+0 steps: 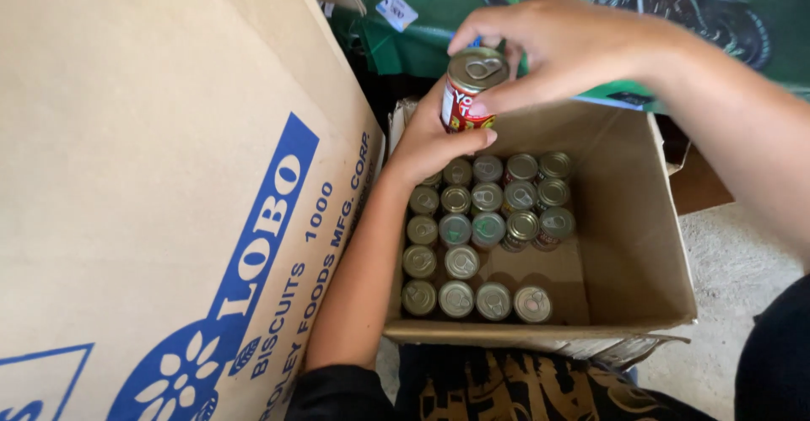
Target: The person picks up individual canned food items from a display shelf and places them one by one into a cardboard box, arranging them in rows on the bottom of the container.
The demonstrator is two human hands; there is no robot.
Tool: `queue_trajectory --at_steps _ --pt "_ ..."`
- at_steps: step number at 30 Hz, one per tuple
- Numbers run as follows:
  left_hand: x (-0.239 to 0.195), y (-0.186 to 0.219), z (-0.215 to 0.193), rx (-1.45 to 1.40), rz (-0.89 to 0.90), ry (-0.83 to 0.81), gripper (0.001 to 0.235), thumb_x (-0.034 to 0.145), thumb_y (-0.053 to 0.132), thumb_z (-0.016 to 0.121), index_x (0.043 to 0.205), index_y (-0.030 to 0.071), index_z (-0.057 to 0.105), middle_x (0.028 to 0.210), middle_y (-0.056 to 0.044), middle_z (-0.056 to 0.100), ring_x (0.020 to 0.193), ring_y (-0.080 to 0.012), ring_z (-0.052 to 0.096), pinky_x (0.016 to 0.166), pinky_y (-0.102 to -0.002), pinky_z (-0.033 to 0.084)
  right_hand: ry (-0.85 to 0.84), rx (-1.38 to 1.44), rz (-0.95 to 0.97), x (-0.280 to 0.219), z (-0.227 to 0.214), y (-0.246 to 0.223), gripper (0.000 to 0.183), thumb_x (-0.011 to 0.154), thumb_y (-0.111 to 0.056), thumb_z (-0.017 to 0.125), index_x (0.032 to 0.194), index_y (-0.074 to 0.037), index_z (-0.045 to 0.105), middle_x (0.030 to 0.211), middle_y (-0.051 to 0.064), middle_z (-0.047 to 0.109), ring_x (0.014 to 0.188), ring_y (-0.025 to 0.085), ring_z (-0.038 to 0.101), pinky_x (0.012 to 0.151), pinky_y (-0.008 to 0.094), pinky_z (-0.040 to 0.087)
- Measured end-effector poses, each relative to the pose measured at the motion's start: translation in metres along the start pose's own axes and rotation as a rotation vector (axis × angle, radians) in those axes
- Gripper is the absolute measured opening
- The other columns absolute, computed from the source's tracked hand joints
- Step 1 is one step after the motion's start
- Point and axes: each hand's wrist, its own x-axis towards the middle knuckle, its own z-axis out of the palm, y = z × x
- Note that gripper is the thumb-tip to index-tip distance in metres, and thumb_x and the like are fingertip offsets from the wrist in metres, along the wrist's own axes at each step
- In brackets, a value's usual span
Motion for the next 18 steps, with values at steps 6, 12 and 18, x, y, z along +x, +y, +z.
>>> queue_trajectory --at_steps 6,12,18 --pt "-0.005 -0.009 -0.006 0.137 -0.066 -0.242 0.084 0.080 0.006 0.085 0.152 0.001 0.043 0.143 -0.009 0.060 0.131 -0.0184 0.058 0.115 -0.033 0.047 -0.175 0.339 0.075 -0.024 0.034 0.032 0.063 0.080 -0.032 0.082 0.133 -0.005 0.062 0.089 0.010 0.072 0.073 0.018 0.070 0.058 0.031 0.056" --pt "-0.003 -0.051 -0.020 0.284 0.016 -0.113 0.051 0.091 -0.002 0.067 0.141 0.007 0.063 0.130 -0.008 0.064 0.107 -0.0170 0.063 0.093 -0.030 0.057 -0.440 -0.079 0.190 -0.029 0.055 0.004 0.056 0.073 -0.033 0.089 0.120 -0.009 0.070 0.084 0.007 0.074 0.069 0.018 0.070 0.062 0.030 0.057" --pt "0.002 -0.068 -0.033 0.541 0.070 0.224 0.026 0.102 0.018 0.071 0.088 -0.002 0.060 0.069 0.001 0.056 0.066 -0.0065 0.051 0.056 -0.031 0.043 -0.908 -0.274 0.371 -0.015 0.093 -0.040 0.070 0.079 -0.038 0.084 0.139 -0.013 0.059 0.077 0.013 0.075 0.068 0.023 0.075 0.068 0.035 0.062"
